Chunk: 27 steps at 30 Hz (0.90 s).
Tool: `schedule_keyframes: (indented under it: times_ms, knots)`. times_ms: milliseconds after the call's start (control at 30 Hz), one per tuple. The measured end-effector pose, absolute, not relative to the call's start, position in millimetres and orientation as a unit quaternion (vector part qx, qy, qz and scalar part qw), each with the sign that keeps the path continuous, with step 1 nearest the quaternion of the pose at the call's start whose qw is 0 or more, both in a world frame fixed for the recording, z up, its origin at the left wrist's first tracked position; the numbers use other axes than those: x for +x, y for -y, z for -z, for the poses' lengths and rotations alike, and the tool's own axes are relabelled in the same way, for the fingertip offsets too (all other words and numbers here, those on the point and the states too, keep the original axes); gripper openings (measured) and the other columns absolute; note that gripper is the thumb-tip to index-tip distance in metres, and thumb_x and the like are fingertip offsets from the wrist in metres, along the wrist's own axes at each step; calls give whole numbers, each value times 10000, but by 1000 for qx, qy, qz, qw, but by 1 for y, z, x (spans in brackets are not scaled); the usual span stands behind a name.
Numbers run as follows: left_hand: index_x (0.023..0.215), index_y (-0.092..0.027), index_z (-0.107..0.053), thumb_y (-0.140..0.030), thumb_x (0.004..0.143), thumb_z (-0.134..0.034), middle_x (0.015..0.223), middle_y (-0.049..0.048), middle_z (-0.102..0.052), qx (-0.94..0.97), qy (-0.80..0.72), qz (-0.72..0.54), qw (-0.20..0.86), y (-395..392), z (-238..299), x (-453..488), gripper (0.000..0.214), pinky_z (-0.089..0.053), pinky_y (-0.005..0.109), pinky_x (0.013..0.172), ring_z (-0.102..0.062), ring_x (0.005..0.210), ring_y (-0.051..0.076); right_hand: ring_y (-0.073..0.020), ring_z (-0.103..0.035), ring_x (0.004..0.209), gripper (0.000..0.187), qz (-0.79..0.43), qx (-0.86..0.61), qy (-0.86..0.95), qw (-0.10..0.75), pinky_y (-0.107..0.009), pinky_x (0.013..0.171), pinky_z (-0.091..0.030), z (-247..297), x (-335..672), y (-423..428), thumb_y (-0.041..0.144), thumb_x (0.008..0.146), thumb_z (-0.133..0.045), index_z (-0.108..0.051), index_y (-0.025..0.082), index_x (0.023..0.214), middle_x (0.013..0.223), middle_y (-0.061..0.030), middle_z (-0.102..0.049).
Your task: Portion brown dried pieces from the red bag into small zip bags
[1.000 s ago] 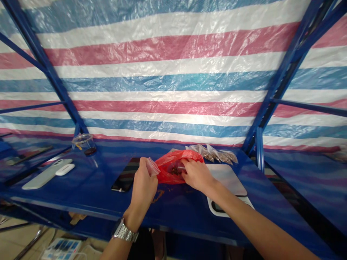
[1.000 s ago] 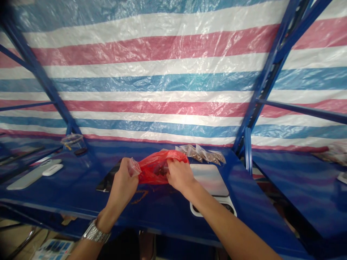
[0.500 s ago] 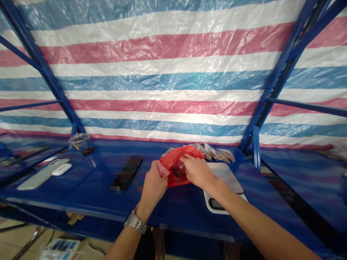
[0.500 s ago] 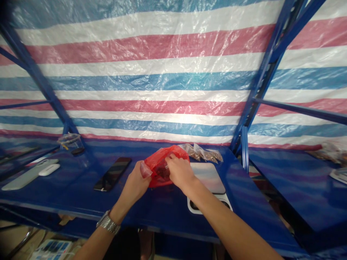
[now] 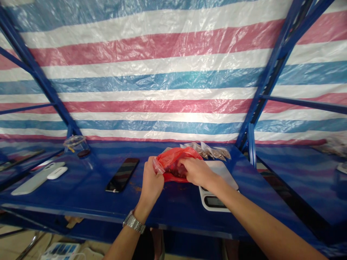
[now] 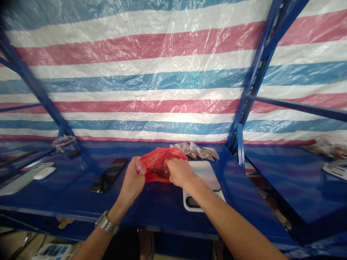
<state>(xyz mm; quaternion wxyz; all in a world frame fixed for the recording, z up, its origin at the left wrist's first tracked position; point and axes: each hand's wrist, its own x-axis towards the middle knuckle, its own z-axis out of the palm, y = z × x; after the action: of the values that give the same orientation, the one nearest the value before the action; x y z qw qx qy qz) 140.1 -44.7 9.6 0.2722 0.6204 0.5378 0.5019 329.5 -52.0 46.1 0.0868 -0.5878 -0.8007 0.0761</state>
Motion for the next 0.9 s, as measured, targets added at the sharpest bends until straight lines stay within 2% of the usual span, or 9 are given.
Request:
schedule_keyframes:
  times_ms: [133,267,467,633,767,900]
  knots:
    - [947,-198,-596,-83,775,-545,902,51,-673,622,-522,-496,309,48,-12,147,213,-519,341,808,-631,865,216,-286,-730,1047,295,-63,-584,803,102,-316,776,-459,-39,328,51,65,807,-598,-680,203,1054,1116,-100,-771]
    - [1038,-204,-572,-173,852,-525,1011,49,-690,572,-497,-541,366,51,-17,151,195,-533,314,814,-655,905,193,-289,-730,1038,290,-52,-577,807,116,-328,777,-461,-35,327,50,88,822,-604,-668,222,1071,1120,-90,-772]
    - [1030,-196,-593,-159,796,-590,1008,70,-689,600,-500,-528,335,54,-17,149,236,-545,332,848,-657,966,219,-306,-720,1056,220,-76,-578,804,121,-342,789,-470,-33,323,51,196,865,-646,-658,211,1085,1142,-114,-766]
    - [1104,-192,-580,-150,804,-555,1092,81,-681,583,-483,-529,383,55,-15,152,304,-550,319,842,-659,986,205,-297,-731,1011,253,-87,-570,806,132,-329,747,-457,-28,317,52,138,824,-624,-663,216,1061,1125,-98,-770]
    - [1119,-208,-565,-156,807,-546,1101,52,-677,553,-471,-549,413,53,-16,153,317,-550,299,849,-667,974,175,-290,-738,978,289,-105,-564,803,158,-314,705,-433,-28,315,53,102,774,-609,-657,224,1032,1068,-65,-781]
    - [1122,-200,-569,-136,776,-550,1074,38,-694,545,-472,-560,408,51,-20,149,353,-551,281,835,-676,936,158,-257,-726,1029,307,-150,-570,785,191,-298,747,-442,-28,315,53,121,798,-604,-649,228,1082,1104,-54,-775]
